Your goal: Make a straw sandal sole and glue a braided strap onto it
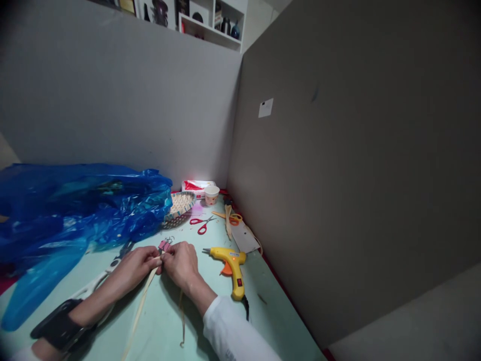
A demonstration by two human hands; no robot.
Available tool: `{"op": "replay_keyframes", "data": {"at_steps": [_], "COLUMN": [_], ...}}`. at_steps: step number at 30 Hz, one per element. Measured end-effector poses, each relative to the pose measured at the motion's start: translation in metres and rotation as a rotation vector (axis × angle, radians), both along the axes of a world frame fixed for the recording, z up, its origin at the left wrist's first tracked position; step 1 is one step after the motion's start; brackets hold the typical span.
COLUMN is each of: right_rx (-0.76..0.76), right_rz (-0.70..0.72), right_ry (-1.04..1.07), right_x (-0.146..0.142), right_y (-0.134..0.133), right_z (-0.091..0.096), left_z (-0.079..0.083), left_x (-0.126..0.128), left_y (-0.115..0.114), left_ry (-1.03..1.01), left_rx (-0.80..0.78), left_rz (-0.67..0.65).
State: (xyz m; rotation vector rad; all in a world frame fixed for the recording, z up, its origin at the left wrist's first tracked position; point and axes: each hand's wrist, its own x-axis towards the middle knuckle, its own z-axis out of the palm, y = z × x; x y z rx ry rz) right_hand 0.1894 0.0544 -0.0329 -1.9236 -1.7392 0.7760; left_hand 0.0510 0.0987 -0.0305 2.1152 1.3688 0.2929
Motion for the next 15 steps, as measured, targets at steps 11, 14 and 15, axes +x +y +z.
{"op": "replay_keyframes", "data": {"at_steps": [11, 14, 15], "right_rx": [0.017, 0.003, 0.000], "right_rz": [-0.050, -0.023, -0.015], "right_ry": [-0.043, 0.000, 0.016], "right_x": [-0.001, 0.003, 0.005], "right_y": [-0.004, 0.000, 0.002], "right_z": [0.007, 0.005, 0.004], "left_z": [-0.005, -0.006, -0.005], "left_x": [-0.001, 0.008, 0.011], "left_y": [-0.013, -0.030, -0.035], "left_ry": [0.113, 0.128, 0.141], "left_rx": [0.033, 0.061, 0.083], "left_rz": [0.078, 0.078, 0.076]}}
